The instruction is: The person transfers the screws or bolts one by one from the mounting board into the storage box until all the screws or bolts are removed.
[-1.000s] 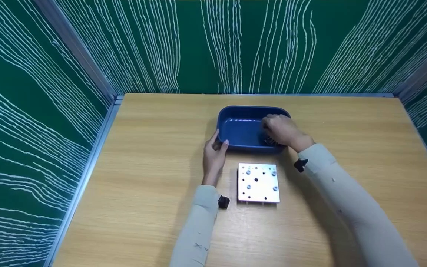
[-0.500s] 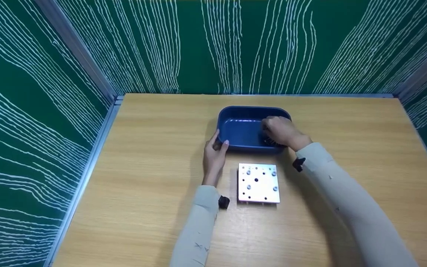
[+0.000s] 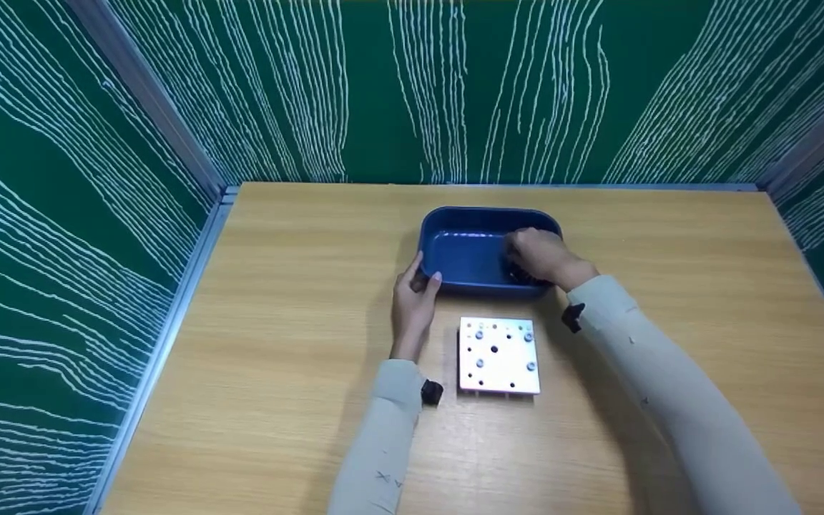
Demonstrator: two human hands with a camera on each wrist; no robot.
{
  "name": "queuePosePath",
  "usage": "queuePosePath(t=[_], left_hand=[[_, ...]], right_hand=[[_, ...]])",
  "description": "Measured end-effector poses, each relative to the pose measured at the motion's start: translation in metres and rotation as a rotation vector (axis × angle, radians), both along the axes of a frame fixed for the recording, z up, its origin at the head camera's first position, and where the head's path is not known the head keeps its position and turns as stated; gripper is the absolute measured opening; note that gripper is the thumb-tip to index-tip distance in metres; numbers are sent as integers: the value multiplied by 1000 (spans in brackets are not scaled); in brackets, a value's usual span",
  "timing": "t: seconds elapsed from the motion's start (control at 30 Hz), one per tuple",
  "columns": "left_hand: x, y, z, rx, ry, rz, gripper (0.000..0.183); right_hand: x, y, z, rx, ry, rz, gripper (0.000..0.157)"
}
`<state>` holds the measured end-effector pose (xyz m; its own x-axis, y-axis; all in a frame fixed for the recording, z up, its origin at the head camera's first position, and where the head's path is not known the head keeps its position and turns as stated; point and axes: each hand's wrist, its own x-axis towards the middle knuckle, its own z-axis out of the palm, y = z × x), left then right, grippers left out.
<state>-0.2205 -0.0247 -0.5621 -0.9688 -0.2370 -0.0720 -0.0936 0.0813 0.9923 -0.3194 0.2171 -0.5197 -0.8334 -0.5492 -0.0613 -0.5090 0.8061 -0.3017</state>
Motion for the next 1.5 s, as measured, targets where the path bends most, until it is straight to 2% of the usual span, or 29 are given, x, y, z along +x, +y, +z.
queuePosePath(t=[0.37, 0.7, 1.07, 1.3, 1.43, 1.5], left_hand=[[1, -1, -1, -15, -19, -5, 57], [2, -2, -3, -65, 18, -7, 56], [1, -2, -3, -54, 0, 2, 56], [1, -3, -2, -84, -24, -5, 57], [1, -3, -3, -79, -14, -7, 57], [0, -3, -3, -47, 8, -10, 56]], right_hand=[[-3, 1, -4, -13, -40, -45, 19], [-4, -2, -9, 4, 60, -19, 15], [-7, -4, -9, 26, -17, -65, 21], [-7, -5, -9, 32, -36, -98, 21], [-7, -8, -9, 52, -49, -111, 21], [-8, -9, -10, 63, -24, -110, 21]])
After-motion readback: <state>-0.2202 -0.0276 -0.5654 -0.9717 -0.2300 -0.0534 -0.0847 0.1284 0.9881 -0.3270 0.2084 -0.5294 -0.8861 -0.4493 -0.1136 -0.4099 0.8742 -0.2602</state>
